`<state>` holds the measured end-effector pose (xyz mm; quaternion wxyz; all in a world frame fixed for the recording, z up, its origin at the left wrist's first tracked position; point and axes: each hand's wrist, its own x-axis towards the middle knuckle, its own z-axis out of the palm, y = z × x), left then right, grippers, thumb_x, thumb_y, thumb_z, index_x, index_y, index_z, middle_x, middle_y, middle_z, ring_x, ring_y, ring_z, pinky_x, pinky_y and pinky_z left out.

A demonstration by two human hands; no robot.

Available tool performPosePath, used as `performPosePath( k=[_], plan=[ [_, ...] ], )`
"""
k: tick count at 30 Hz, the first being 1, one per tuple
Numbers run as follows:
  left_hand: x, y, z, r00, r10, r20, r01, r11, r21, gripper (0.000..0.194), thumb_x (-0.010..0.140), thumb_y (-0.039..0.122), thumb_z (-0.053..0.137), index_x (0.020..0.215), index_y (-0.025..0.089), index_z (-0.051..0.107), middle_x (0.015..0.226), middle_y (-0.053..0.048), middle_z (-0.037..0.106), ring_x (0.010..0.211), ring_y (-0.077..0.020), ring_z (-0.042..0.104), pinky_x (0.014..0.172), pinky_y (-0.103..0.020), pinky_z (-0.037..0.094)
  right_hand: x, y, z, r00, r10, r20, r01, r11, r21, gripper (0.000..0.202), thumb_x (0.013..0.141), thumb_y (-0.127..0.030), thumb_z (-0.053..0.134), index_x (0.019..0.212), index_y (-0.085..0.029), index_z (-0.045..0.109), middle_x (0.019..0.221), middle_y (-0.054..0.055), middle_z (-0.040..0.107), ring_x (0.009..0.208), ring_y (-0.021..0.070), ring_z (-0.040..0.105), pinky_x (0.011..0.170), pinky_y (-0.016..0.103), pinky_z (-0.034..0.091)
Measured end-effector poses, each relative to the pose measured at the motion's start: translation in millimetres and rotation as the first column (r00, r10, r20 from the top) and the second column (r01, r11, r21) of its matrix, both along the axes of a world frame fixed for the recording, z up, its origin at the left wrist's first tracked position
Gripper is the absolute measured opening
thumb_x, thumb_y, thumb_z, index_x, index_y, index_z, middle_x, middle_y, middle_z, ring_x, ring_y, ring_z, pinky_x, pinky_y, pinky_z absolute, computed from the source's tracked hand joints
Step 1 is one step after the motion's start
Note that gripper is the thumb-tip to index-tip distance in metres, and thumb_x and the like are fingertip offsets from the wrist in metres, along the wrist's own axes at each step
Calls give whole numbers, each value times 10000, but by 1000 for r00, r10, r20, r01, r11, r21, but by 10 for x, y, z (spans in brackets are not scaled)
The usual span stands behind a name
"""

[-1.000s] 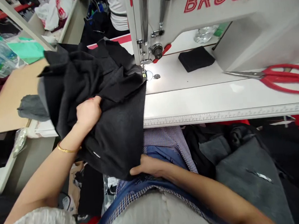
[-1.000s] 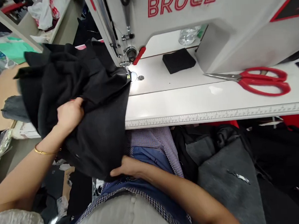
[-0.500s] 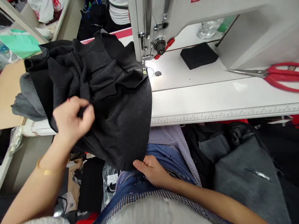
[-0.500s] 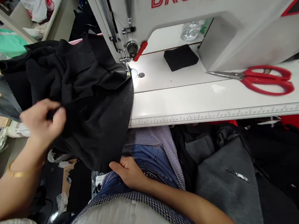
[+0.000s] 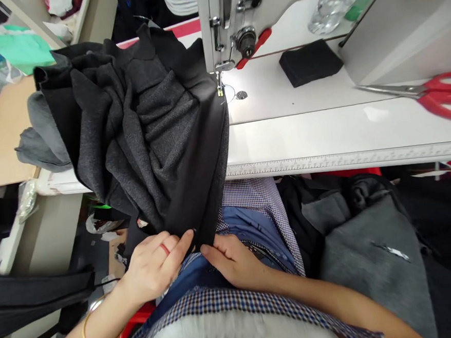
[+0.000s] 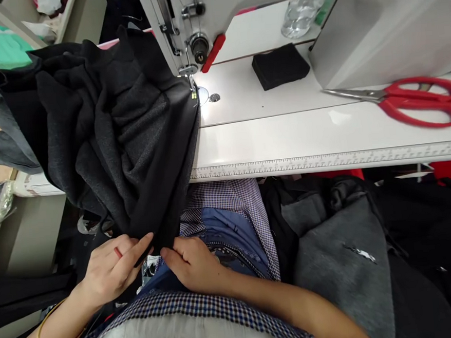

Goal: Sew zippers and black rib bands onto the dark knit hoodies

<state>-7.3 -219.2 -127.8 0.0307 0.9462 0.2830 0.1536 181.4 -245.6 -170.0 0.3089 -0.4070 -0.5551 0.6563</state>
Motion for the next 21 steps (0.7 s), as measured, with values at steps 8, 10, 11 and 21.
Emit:
performPosePath(
  k=[8, 10, 11, 21],
  plan=[
    [67, -200, 77, 988, 146, 57, -146, 989, -14, 279, 837, 108, 473, 1108, 47, 497, 655, -20, 527, 595, -95, 502, 572, -214, 446, -30, -9, 103, 998, 8, 66, -14, 995, 100, 304, 855, -281, 357, 580, -160, 403, 541, -35, 388, 502, 66, 356, 479, 196, 266],
    [63, -227, 64, 986, 164, 17, -165, 986, 39, 298, 840, 116, 477, 1127, 34, 486, 629, -9, 514, 576, -92, 500, 570, -217, 445, -39, -4, 129, 995, 9, 95, -20, 993, 119, 315, 851, -274, 367, 556, -161, 378, 512, -43, 362, 468, 57, 332, 461, 196, 244],
    [61, -240, 64, 987, 159, 5, -159, 986, 52, 304, 840, 118, 480, 1132, 32, 483, 608, 2, 501, 557, -89, 491, 556, -218, 440, -42, -1, 140, 995, 8, 99, -21, 992, 128, 318, 849, -268, 370, 549, -162, 368, 499, -48, 350, 455, 54, 323, 455, 196, 236],
    [37, -273, 163, 999, -31, -30, 29, 998, -54, 342, 793, 112, 553, 1121, 46, 485, 613, 6, 514, 559, -98, 472, 484, -230, 400, -37, 2, 165, 994, 51, 101, -65, 988, 142, 126, 708, -63, 366, 649, -162, 417, 622, -8, 501, 579, 99, 461, 562, 212, 360]
  ],
)
